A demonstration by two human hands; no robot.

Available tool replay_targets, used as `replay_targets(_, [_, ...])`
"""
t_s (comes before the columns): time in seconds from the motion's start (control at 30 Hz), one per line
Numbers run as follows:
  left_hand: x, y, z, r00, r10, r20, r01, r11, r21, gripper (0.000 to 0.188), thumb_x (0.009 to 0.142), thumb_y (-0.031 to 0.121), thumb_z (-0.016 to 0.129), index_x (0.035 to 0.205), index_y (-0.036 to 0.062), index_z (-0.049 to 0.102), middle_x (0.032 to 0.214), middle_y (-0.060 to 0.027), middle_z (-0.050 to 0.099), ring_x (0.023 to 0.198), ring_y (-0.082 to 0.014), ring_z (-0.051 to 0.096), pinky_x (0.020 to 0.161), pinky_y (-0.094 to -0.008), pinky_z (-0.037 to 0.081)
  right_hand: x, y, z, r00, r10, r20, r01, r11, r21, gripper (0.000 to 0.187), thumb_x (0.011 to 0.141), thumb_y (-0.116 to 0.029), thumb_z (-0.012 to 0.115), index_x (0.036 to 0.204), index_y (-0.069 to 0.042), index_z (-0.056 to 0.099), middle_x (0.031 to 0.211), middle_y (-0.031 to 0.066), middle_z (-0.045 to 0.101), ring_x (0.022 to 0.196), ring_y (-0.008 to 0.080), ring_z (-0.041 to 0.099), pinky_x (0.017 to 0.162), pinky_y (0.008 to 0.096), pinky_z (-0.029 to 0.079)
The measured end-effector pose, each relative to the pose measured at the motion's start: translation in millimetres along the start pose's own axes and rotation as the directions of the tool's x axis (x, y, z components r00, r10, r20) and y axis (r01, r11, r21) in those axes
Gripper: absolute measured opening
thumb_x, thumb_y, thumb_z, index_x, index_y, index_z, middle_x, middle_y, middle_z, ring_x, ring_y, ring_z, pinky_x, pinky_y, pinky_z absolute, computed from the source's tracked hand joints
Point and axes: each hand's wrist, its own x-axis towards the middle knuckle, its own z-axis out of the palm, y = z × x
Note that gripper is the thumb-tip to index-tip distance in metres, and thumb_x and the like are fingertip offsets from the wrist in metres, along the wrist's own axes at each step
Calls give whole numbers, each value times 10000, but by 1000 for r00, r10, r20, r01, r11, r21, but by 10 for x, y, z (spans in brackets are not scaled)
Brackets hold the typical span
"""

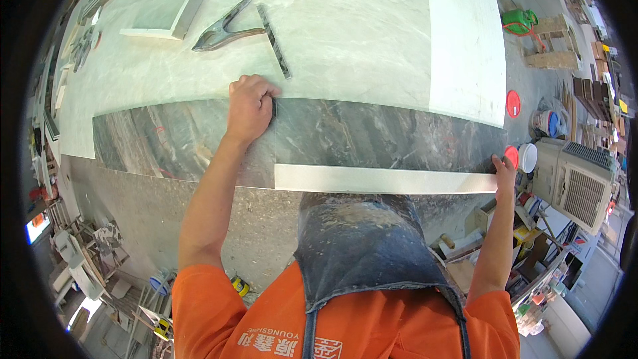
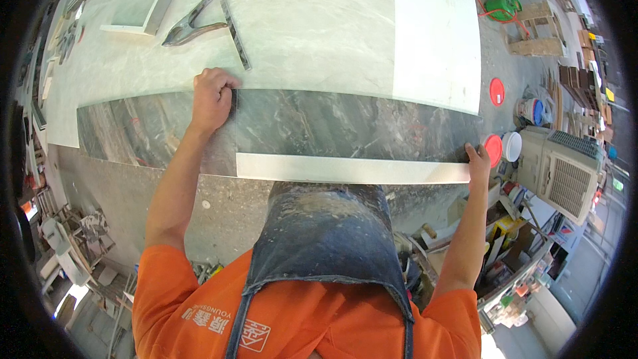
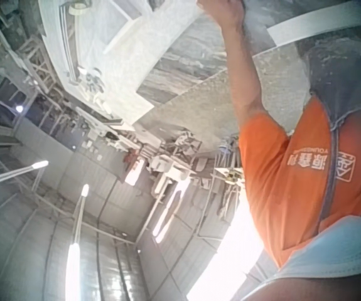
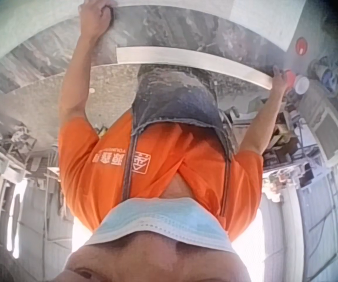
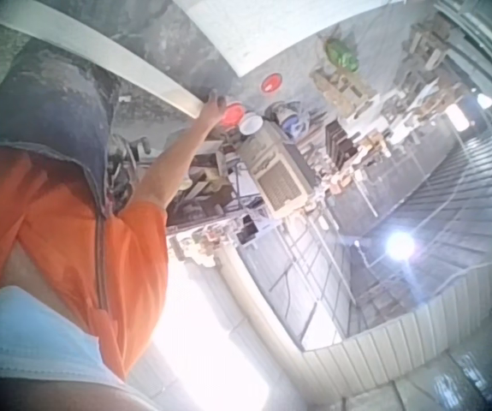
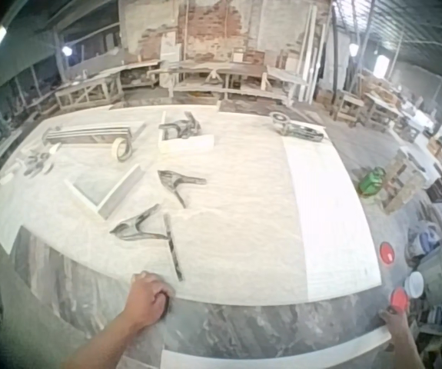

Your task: The person grinds the edges of a large stone tile with an angle grinder, then positions a white trim strip along the tile edge. The person applies adhesive with a putty knife to the trim strip and presses it onto the stone tile edge.

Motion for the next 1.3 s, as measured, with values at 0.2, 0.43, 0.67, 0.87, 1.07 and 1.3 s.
replay_targets(0.2, [-3,14,-13,999,40,17,-40,999,9,238,754,-37,544,838,100,721,880,-72,671,909,-297,582,888,-411,393,-79,-88,82,994,-56,-93,53,998,-33,268,929,-278,727,864,-51,600,789,-36,485,730,87,429,644,295,365])
replay_targets(0.43, [-15,-20,27,1000,23,-7,-23,999,50,201,774,3,546,813,102,716,893,-68,672,927,-300,585,889,-417,393,-22,34,71,986,-110,-122,92,985,-144,419,898,-341,744,968,51,613,826,42,552,806,164,492,723,344,427])
replay_targets(0.67, [13,4,15,1000,-2,28,1,999,49,196,789,31,554,810,115,729,902,-52,680,952,-285,591,911,-420,400,15,146,75,983,-75,-167,59,993,-101,411,864,-357,778,965,3,607,871,14,518,824,147,475,739,330,420])
replay_targets(0.87, [-2,12,32,999,-28,16,27,997,67,192,789,39,564,783,121,737,889,-50,678,942,-280,588,909,-416,401,18,117,41,995,-34,-93,27,996,-83,376,869,-344,779,970,-18,622,877,-2,519,835,138,497,751,325,424])
replay_targets(1.07, [11,34,19,1000,-26,6,25,998,57,189,782,29,569,773,115,738,874,-53,675,934,-283,587,903,-415,398,16,152,71,990,-32,-139,24,998,-65,415,902,-298,755,1170,3,656,977,14,607,917,133,555,832,301,452])
replay_targets(1.3, [-7,-9,30,1000,-8,11,7,998,55,184,778,24,565,777,104,731,882,-62,672,927,-291,585,899,-420,396,-122,-63,44,999,39,-18,-40,997,-64,804,886,-363,783,1469,100,479,1373,222,610,1245,284,600,1053,362,450])
